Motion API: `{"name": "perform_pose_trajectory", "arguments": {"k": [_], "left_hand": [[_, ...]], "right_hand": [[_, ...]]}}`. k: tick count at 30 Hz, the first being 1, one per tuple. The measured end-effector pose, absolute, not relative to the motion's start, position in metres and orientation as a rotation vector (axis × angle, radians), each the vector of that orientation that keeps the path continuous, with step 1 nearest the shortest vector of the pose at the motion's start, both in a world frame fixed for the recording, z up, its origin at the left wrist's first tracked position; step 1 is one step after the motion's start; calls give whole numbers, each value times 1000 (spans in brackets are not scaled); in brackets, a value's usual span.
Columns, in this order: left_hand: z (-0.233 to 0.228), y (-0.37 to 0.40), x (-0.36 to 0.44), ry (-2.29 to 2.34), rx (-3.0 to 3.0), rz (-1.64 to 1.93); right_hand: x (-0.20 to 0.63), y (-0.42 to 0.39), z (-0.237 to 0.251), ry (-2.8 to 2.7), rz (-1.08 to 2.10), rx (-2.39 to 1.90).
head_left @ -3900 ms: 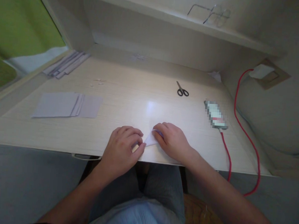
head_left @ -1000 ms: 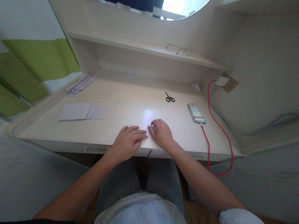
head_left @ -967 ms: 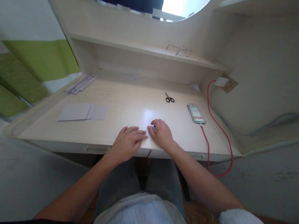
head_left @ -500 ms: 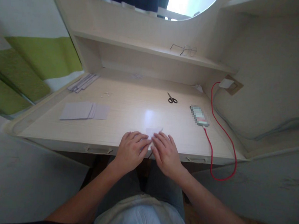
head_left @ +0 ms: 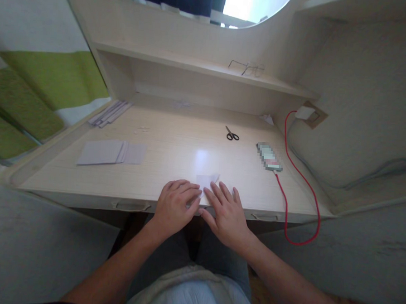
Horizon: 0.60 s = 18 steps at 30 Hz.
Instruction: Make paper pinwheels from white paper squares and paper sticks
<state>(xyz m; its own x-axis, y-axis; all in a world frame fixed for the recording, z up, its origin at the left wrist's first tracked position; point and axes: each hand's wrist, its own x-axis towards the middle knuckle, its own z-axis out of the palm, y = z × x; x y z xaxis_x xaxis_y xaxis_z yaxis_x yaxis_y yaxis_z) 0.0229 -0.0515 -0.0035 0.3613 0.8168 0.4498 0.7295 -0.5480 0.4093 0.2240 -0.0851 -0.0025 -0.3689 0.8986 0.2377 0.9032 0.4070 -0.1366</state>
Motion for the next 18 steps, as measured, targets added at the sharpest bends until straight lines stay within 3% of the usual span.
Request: {"name": "perform_pose_trajectory", "arguments": {"k": [18], "left_hand": [[-1,-55,23,1380,2489,921]], "right_hand": [[243,-51,10,-2354,-105,-1650]]}}
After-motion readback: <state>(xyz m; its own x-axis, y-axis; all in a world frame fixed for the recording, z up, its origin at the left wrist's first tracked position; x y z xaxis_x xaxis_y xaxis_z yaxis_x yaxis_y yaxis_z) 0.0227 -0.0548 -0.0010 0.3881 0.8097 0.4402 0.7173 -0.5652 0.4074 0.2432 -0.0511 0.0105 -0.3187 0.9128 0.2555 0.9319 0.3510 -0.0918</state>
